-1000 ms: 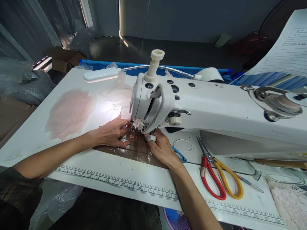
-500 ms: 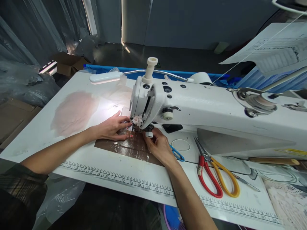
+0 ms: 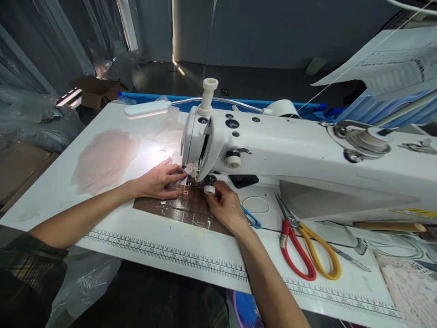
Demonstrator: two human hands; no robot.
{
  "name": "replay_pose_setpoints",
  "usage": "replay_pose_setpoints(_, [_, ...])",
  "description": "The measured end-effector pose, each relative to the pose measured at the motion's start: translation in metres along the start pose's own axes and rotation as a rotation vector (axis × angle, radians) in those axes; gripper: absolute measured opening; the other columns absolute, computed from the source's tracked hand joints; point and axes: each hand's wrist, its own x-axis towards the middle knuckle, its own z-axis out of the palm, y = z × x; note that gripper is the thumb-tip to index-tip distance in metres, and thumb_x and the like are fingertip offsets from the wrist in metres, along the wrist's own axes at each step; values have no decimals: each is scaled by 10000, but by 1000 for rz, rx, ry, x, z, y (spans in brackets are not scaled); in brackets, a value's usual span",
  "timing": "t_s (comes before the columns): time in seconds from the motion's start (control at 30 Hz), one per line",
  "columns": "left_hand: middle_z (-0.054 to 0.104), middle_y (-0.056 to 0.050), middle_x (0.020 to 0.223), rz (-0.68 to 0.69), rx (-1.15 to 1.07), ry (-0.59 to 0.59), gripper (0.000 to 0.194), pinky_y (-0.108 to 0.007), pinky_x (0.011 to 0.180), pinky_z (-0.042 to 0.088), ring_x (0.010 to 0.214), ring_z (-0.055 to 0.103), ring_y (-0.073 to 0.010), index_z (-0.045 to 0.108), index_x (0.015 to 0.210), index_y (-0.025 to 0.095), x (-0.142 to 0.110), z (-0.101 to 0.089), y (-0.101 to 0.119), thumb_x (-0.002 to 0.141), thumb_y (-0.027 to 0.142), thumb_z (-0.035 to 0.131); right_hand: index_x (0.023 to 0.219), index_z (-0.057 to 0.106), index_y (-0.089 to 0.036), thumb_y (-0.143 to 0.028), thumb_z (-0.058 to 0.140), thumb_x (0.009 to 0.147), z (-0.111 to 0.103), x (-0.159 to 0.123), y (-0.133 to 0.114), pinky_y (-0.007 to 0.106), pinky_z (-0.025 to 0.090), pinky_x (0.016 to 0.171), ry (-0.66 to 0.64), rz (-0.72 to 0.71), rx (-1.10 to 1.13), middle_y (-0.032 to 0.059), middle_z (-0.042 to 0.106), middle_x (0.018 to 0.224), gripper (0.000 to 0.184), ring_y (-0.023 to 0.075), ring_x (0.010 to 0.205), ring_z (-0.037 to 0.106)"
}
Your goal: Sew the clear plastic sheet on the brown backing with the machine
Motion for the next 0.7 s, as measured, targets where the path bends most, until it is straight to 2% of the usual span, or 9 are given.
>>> replay_pose_setpoints(0.2, [594,-151,1181,-6,4,-23,438,-568,1049,378,1002,604,-248,592,1210,133,1,-3,1,918,448,504,714,574,-213,-458,458,821,-2,-1,-9,296,441,592,43,-11,-66,43,616,684,291,180,626,550])
replay_pose_setpoints(0.33, [583,-154,1209,-16,17,-22,441,-567,1051,375,1008,600,-248,573,1210,138,1,-2,3,921,463,505,765,617,-207,-429,448,817,-2,-2,-12,302,463,622,55,-37,-71,64,651,749,283,195,672,583])
replay_pose_setpoints(0.43, [553,-161,1279,-44,46,16,385,-544,1036,394,1093,564,-261,552,1207,155,-1,-1,7,938,420,480,823,642,-201,-407,446,829,-2,-1,-12,304,474,639,58,-56,-90,67,658,763,285,202,691,599])
replay_pose_setpoints(0.5, [533,-164,1319,-109,99,101,358,-517,994,424,1146,531,-276,528,1226,162,-2,-2,9,948,373,447,833,644,-197,-403,441,836,-1,-2,-11,304,475,631,54,-64,-117,73,661,781,289,205,694,609])
replay_pose_setpoints(0.6, [509,-189,1350,-232,216,204,421,-510,957,423,1169,516,-311,472,1300,131,4,-6,6,952,364,422,860,639,-193,-417,434,842,0,-3,-11,310,470,606,43,-57,-169,86,664,807,304,217,692,622])
replay_pose_setpoints(0.63, [503,-199,1355,-279,249,198,448,-513,957,415,1179,512,-326,461,1316,119,9,-9,2,954,381,423,877,637,-193,-426,429,847,0,-3,-10,314,469,598,36,-55,-183,87,662,806,314,222,687,625])
replay_pose_setpoints(0.7, [523,-210,1325,-401,274,111,479,-518,965,400,1182,518,-345,463,1320,104,23,-15,-10,962,420,417,870,627,-199,-444,414,850,1,-3,-9,322,470,588,32,-72,-194,82,651,784,326,225,666,625])
